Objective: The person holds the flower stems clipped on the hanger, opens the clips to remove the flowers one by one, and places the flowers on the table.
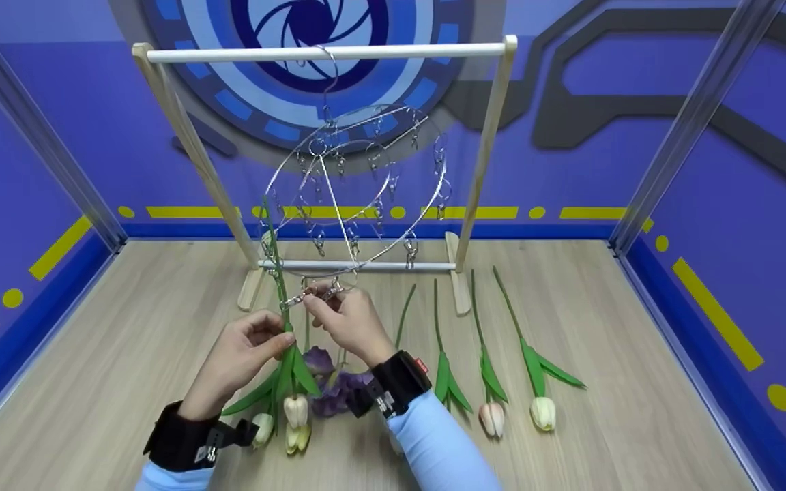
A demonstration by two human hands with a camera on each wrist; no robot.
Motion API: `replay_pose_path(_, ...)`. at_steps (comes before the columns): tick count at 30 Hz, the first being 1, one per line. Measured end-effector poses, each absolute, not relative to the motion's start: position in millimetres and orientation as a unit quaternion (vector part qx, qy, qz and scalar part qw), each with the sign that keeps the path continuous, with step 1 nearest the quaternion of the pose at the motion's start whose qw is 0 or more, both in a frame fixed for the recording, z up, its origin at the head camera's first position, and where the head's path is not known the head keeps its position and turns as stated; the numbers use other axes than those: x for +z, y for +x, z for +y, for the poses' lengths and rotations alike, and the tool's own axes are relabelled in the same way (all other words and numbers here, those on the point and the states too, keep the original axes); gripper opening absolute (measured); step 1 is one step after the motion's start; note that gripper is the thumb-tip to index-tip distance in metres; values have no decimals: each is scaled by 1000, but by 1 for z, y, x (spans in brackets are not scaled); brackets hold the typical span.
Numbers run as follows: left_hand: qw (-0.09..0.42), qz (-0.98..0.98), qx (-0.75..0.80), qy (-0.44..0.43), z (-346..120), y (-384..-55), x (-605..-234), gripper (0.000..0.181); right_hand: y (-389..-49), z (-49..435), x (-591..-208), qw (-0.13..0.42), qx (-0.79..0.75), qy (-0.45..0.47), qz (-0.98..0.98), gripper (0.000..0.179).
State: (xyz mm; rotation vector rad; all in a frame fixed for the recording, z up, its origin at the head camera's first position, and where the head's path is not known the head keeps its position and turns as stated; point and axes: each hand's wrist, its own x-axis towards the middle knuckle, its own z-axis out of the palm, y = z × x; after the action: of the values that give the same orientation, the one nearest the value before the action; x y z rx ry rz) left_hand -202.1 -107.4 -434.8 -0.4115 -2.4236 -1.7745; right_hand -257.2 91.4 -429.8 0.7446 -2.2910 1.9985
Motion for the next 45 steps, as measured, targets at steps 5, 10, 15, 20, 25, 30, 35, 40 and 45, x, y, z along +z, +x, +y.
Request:
replay_pose_path(5,55,-799,-583,-137,-107,-203,-435,12,-259,93,-430,8,632,246,-735,23)
replay_pose_path(10,51,-793,-589,-147,-107,-204,-435,12,-259,94,-429,8,630,246,-737,22)
replay_pose_path(15,51,-793,-588,-150,-107,-205,-435,11,-260,95,-428,9,632,245,-735,20)
replay_pose_path(20,54,-799,-580,-152,-107,-205,-434,10,-260,96,-427,6,640,244,-729,20)
replay_pose_path(25,54,-800,-577,-153,-108,-204,-433,9,-260,96,-427,8,645,243,-725,20)
replay_pose_path(30,53,-802,-575,-153,-109,-204,-433,9,-260,95,-427,11,644,242,-725,20)
replay_pose_path(35,52,-805,-571,-150,-110,-204,-433,10,-260,95,-427,9,645,241,-725,19)
replay_pose_path(40,50,-806,-572,-144,-111,-203,-433,8,-261,96,-428,11,634,242,-734,19)
replay_pose_path(45,46,-804,-576,-142,-111,-202,-433,9,-261,96,-428,10,632,239,-737,18)
